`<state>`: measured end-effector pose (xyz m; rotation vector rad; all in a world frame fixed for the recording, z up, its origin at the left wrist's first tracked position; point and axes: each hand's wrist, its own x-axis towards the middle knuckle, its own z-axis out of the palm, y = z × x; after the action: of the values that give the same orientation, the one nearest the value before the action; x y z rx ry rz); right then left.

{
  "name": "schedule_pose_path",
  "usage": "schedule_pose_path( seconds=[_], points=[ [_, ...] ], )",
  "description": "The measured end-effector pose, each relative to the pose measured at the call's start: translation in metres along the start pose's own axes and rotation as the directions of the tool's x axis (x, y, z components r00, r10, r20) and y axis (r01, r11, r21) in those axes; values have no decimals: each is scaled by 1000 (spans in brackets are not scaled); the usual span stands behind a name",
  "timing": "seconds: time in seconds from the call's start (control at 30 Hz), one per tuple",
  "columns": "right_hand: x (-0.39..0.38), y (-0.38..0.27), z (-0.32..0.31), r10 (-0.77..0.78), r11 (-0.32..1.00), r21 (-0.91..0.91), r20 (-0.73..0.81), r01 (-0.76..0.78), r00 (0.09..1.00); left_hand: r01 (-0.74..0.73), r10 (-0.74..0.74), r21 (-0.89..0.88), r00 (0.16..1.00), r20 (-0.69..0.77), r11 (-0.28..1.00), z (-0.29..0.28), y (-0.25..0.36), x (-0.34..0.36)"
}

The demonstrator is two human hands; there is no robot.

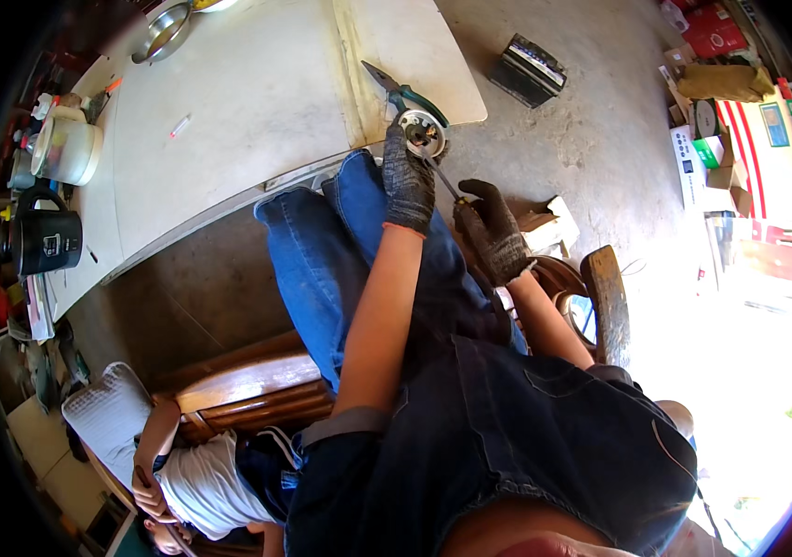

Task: The person sits cross-legged and uses a screwdriver and pliers to disassemble and adjust a small circular electrical component. They remove parts, manipulate internal elements, and reassemble the unit while seated.

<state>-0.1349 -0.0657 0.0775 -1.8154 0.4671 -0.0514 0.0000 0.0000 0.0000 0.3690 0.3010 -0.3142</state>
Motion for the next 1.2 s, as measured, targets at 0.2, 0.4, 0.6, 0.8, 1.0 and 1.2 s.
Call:
schedule_pose_path(
  seconds=[0.2,0.4,0.6,0.8,1.0,1.2],
  points=[
    [-5,-11,-14,49,999,-6,5,-49,999,35,-28,73,995,-95,997,-6,-3,0],
    [14,-17,-25,-167,922,-358,-31,145,985,8,2,122,996,-89,992,-10,-7,10],
    [12,-22,-19,-195,782,-613,-71,112,978,19,-11,106,997,-81,994,-2,-2,0],
    [0,-30,-13,-116,754,-654,-54,52,992,81,-77,168,997,-25,982,-4,4,1],
    [-8,-35,-14,-199,753,-613,136,240,971,122,-104,196,990,-97,973,-2,11,6],
    [7,-22,-3,-168,908,-407,-141,98,976,119,-113,115,992,-51,986,0,7,-1]
  ],
)
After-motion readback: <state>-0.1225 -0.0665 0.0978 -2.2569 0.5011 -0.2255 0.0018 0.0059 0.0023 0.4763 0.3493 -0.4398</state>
